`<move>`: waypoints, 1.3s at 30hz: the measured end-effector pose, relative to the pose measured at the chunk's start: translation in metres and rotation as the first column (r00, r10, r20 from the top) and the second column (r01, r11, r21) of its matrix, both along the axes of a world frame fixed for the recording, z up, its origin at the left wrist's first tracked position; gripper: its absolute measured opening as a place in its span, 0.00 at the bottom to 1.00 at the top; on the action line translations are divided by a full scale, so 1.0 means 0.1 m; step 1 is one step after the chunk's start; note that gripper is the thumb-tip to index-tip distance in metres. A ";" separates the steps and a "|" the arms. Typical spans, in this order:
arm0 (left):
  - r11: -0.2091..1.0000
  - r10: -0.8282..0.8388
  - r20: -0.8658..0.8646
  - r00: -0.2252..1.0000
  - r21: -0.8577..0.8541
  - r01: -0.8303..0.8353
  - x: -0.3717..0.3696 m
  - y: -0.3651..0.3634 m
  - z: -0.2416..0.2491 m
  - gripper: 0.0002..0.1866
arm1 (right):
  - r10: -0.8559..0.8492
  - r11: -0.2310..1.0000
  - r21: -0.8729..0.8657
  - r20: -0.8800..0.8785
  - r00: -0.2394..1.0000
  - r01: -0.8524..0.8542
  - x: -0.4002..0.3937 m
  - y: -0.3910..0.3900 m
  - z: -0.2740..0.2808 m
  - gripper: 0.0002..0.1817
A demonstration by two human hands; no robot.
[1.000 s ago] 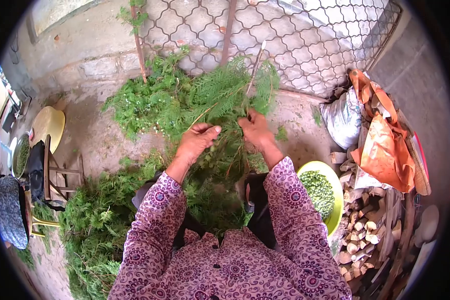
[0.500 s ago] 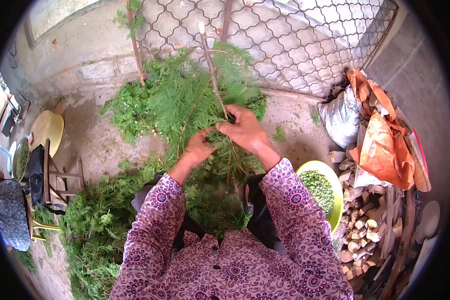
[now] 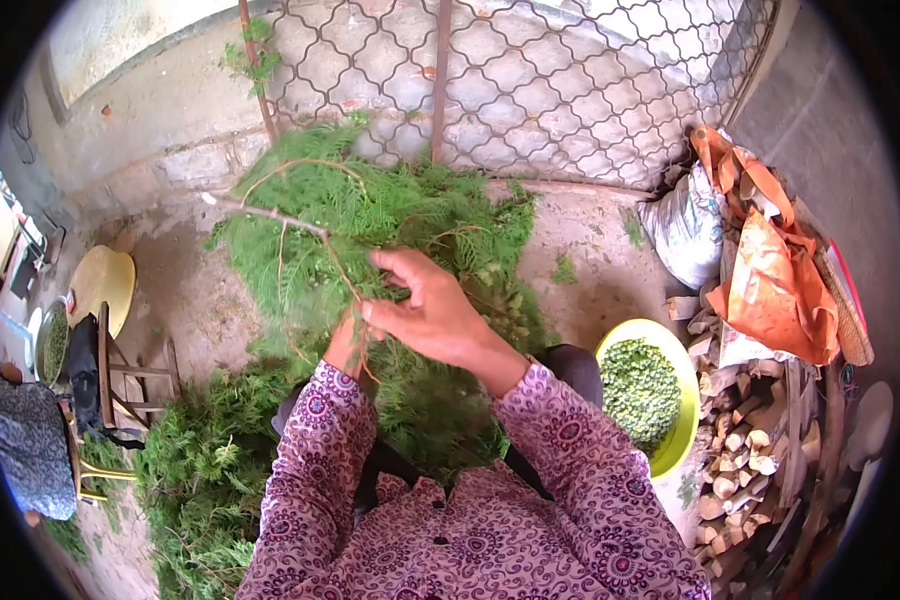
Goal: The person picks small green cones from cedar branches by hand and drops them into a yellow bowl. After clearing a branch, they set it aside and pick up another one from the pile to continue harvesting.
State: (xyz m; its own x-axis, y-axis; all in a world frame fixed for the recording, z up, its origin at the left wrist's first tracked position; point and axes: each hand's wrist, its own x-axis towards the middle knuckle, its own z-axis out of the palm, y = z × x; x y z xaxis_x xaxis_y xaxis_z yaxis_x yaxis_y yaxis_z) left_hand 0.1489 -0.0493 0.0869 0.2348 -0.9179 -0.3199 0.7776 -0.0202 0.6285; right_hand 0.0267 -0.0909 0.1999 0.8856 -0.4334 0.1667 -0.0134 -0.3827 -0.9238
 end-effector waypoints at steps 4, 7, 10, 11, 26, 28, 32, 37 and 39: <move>0.992 -0.022 0.014 1.000 -0.124 0.024 0.00 -0.03 0.13 0.33 | 0.071 0.951 -0.300 -0.013 0.997 -0.072 -0.25 0.06 -0.08 0.28; 0.975 -0.016 0.070 0.997 -0.219 0.031 -0.03 -0.10 0.33 0.36 | 0.071 0.927 -0.373 0.089 0.994 -0.033 -0.33 0.33 -0.17 0.31; 0.989 0.134 0.313 0.940 -0.106 -0.106 -0.22 -0.04 0.85 0.42 | 0.103 0.944 -0.320 0.067 0.992 -0.076 -0.40 0.48 -0.38 0.31; 0.979 0.161 0.309 0.937 -0.171 -0.112 -0.17 -0.07 0.77 0.43 | 0.102 0.944 -0.322 0.077 0.992 -0.072 -0.40 0.52 -0.43 0.31; 0.838 0.439 -0.080 0.895 -0.322 -0.440 0.08 -0.22 0.52 0.49 | 0.004 0.952 -0.306 0.085 0.996 0.022 -0.56 -0.04 -0.29 0.13; 0.816 0.353 -0.044 0.935 -0.475 -0.330 0.05 -0.21 0.63 0.51 | 0.007 0.959 -0.283 0.089 0.996 0.019 -0.64 -0.10 -0.08 0.12; 0.768 0.093 -0.137 0.986 -0.620 -0.159 0.00 -0.14 0.69 0.55 | 0.072 0.961 -0.275 0.170 0.983 -0.023 -0.72 -0.33 0.16 0.12; 0.784 0.222 -0.010 0.975 -0.593 -0.184 0.10 -0.24 0.55 0.56 | -0.098 0.990 0.129 0.388 0.916 0.051 -0.63 -0.55 0.30 0.15; 0.854 0.310 0.182 0.933 -0.485 -0.189 0.11 -0.25 0.58 0.61 | -0.156 0.954 0.298 0.419 0.895 0.026 -0.53 -0.60 0.28 0.15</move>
State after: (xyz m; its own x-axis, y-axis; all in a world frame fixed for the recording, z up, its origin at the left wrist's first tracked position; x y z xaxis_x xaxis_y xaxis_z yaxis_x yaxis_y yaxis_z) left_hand 0.1603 -0.0745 0.1444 0.4903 -0.8448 0.2143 0.5375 0.4867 0.6886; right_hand -0.0267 -0.1511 0.2283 0.7067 -0.5940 0.3844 0.3898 -0.1265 -0.9122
